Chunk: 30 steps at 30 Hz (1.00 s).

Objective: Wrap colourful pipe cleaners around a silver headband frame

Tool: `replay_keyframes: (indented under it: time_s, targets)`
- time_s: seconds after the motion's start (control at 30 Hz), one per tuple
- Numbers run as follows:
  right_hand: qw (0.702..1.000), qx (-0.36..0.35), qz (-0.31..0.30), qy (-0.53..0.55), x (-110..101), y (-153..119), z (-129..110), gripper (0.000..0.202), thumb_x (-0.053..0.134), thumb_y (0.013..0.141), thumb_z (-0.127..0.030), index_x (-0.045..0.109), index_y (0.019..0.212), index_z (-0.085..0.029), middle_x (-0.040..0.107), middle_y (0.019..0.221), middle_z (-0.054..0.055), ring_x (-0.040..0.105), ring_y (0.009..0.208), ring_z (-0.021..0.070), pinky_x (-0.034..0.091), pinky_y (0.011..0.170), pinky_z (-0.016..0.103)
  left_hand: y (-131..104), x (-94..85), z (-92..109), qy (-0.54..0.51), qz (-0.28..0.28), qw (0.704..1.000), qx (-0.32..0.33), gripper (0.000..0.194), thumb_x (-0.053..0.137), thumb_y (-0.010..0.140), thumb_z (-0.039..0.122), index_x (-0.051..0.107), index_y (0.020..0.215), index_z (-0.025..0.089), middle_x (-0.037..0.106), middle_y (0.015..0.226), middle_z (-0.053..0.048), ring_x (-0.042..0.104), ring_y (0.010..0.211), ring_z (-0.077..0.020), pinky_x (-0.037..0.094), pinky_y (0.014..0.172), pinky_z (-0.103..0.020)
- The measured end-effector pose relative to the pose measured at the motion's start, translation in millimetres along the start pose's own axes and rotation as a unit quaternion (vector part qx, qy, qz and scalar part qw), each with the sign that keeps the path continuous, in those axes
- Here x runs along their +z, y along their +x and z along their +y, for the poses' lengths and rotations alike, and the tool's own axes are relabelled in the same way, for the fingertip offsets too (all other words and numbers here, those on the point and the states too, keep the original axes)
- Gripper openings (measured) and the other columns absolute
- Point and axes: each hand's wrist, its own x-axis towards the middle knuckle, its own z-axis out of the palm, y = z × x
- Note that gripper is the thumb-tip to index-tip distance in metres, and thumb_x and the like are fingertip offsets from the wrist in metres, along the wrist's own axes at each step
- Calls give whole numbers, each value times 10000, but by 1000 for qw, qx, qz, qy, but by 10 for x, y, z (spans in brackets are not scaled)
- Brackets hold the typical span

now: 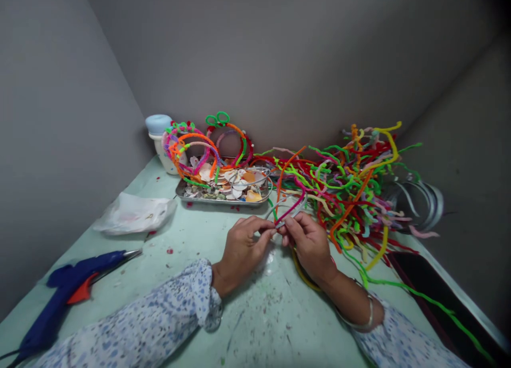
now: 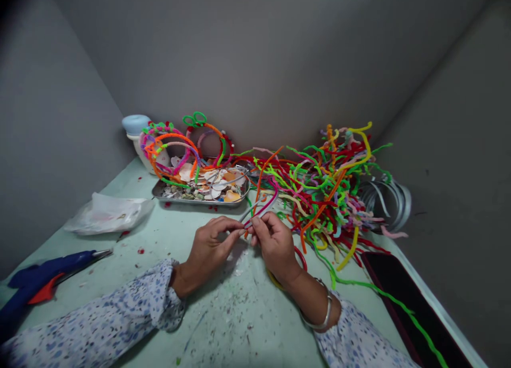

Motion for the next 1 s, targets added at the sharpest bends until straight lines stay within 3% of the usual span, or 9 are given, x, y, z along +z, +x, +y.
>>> replay_keyframes:
  time_s: [0.63, 1.0]
  targets:
    - [1000, -3, -6, -18, 19, 4, 37, 284, 592, 899, -429, 587, 735, -197, 586, 608, -29, 515, 521, 109, 405, 516, 238, 3, -15, 51, -27, -72, 995, -62, 79, 534, 889, 185, 607, 858, 177, 647, 853, -37, 582, 831, -183, 439, 766, -306]
    - [1000, 9, 1, -19, 18, -3, 40, 291, 605, 888, -447, 583, 744, -195, 583, 627, -30, 512, 514, 106, 409, 511, 242, -10, 23, 27, -55, -71, 993, -76, 87, 512, 906, 224, 586, 915, 179, 641, 894, -45, 578, 848, -185, 448, 784, -316]
